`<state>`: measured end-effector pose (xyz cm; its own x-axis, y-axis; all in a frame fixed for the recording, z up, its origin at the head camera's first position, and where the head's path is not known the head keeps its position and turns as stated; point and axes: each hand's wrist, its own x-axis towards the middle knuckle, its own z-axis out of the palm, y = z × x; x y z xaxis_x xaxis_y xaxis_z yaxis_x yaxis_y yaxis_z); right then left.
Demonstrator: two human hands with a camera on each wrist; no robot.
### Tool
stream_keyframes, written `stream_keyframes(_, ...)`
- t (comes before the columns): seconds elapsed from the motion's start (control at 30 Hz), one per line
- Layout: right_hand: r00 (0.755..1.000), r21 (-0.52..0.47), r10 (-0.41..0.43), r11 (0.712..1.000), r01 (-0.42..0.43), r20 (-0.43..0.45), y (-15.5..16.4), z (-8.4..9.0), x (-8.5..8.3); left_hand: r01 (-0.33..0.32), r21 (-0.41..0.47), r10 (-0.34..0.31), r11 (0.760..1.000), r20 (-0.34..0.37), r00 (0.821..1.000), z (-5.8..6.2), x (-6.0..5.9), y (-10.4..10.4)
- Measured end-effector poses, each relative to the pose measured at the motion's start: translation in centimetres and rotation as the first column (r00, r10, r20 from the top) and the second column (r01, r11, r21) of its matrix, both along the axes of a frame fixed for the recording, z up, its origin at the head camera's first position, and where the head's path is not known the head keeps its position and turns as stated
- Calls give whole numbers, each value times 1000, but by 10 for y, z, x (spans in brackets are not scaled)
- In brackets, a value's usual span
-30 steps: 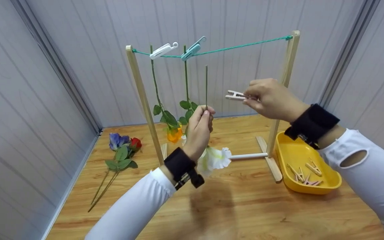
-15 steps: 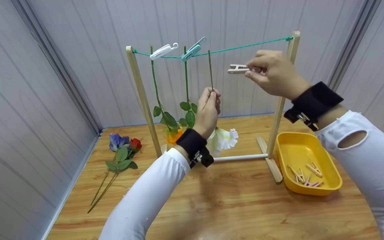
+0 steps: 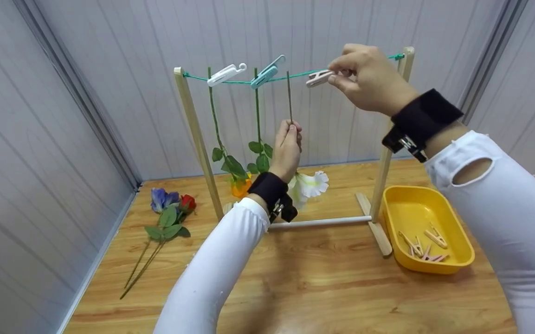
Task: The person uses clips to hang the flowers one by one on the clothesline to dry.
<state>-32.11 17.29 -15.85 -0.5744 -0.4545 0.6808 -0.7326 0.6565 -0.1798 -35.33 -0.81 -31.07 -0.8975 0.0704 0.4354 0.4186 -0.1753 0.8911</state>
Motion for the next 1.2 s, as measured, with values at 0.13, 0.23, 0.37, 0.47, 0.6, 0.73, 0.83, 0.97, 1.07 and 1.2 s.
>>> stream_keyframes(0.13, 999, 7, -30, 1000, 30, 22, -10, 8, -5, -14, -33, 14, 999, -2, 1000, 2, -3, 1)
stream_keyframes(0.23, 998, 13, -57, 998, 57, 31, -17, 13, -9, -17, -40, 17, 999, 2, 1000, 3, -5, 2)
stream_keyframes(0.37, 994, 27, -83, 996, 82, 71, -24, 19, -14, -19, -37, 19, 999, -4, 1000, 3, -7, 3)
stream_keyframes(0.47, 987, 63, -110, 993, 104, 117, -28, 22, -18, -30, -43, 29, 999, -12, 999, 2, -8, 3)
stream_keyframes(0.6, 974, 104, -152, 985, 136, 166, -31, 25, -22, -37, -61, 36, 997, -18, 999, 3, -9, 2)
stream_keyframes(0.73, 969, 109, -146, 986, 126, 200, -32, 22, -24, -34, -80, 32, 996, -17, 999, 3, -10, 1)
stream_keyframes(0.83, 966, 108, -136, 988, 114, 220, -33, 19, -25, -38, -88, 38, 995, -7, 999, 3, -9, 1)
stream_keyframes(0.97, 963, 118, -139, 986, 115, 230, -33, 18, -26, -44, -93, 44, 995, 3, 999, 2, -9, 1)
stream_keyframes(1.07, 962, 124, -140, 986, 114, 233, -32, 17, -28, -47, -94, 48, 994, 4, 999, 2, -9, 1)
stream_keyframes(1.2, 957, 146, -150, 982, 116, 249, -29, 16, -29, -48, -90, 49, 995, 0, 999, 1, -10, 1)
